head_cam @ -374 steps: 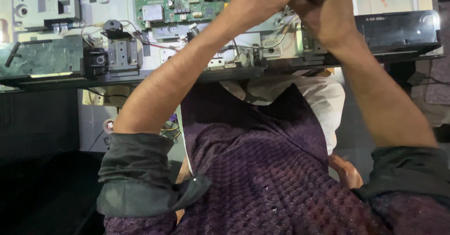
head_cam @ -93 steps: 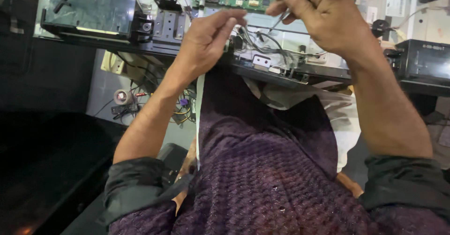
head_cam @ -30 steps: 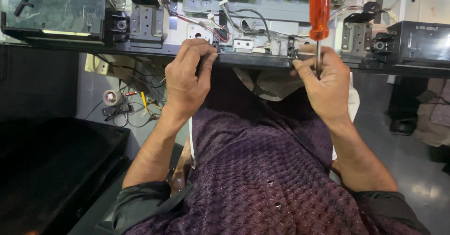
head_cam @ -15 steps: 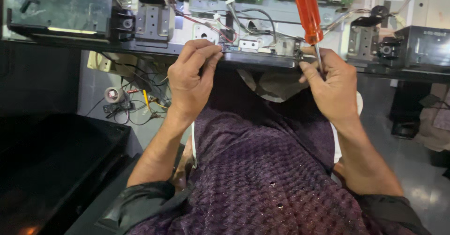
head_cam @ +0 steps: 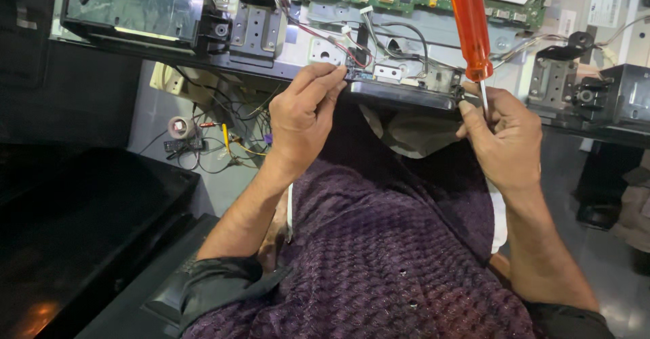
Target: The person uses a screwdriver to remove and reinstall screws on a circuit board inside an open electronic device. They also disconnect and reconnect a small wire connector while working on the board.
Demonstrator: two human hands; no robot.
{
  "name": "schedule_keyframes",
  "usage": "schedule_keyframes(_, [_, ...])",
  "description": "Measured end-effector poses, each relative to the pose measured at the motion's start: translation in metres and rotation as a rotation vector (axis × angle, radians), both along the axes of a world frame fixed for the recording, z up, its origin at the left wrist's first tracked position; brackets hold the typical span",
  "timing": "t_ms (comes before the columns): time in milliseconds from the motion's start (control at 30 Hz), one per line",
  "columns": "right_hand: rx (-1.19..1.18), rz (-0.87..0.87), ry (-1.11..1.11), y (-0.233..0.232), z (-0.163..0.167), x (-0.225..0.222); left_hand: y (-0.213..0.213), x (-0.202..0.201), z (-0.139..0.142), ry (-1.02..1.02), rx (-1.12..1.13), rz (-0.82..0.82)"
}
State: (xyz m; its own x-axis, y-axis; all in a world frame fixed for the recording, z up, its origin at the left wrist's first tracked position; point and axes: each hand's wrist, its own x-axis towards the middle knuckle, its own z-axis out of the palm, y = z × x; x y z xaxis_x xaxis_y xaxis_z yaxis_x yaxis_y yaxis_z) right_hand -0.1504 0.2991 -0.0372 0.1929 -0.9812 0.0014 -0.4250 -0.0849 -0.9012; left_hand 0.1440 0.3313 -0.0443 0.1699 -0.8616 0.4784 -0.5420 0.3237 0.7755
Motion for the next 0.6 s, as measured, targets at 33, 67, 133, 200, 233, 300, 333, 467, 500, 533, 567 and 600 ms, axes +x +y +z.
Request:
schedule_keyframes(33, [0.014, 0.008, -0.044, -0.001, 0.001, 0.0, 0.0, 0.001, 0.002, 0.001, 0.005, -0.008])
schedule_keyframes(67, [0.024, 0.017, -0.089, -0.001, 0.002, 0.0, 0.0, 0.003, 0.004, 0.013, 0.003, -0.032])
schedule_keyframes(133, [0.037, 0.009, -0.154, -0.003, 0.008, 0.001, 0.001, 0.007, 0.009, 0.041, 0.0, -0.072])
schedule_keyframes(200, [0.041, -0.03, -0.196, -0.004, 0.019, 0.001, 0.0, 0.013, 0.015, 0.104, 0.01, -0.078])
schedule_keyframes(233, [0.03, -0.038, -0.157, -0.006, 0.026, 0.001, 0.0, 0.017, 0.016, 0.136, 0.017, -0.079])
schedule_keyframes(300, [0.004, -0.06, -0.081, -0.01, 0.042, 0.002, -0.002, 0.025, 0.018, 0.133, 0.01, -0.045])
schedule_keyframes(333, [-0.026, -0.041, -0.064, -0.012, 0.049, 0.003, -0.003, 0.028, 0.018, 0.132, 0.007, -0.028])
schedule_keyframes(467, [-0.117, 0.051, -0.073, -0.03, 0.072, 0.017, -0.011, 0.037, 0.011, 0.279, 0.043, -0.07])
schedule_keyframes(500, [-0.125, 0.077, -0.092, -0.034, 0.076, 0.021, -0.014, 0.04, 0.009, 0.389, 0.046, -0.114])
schedule_keyframes(533, [-0.104, 0.082, -0.147, -0.038, 0.079, 0.026, -0.018, 0.041, 0.007, 0.499, 0.049, -0.159])
schedule_keyframes(567, [-0.08, 0.089, -0.199, -0.041, 0.081, 0.031, -0.022, 0.046, 0.006, 0.839, 0.087, -0.277])
schedule_keyframes(600, [-0.057, 0.097, -0.253, -0.045, 0.083, 0.036, -0.026, 0.051, 0.005, 1.177, 0.125, -0.399])
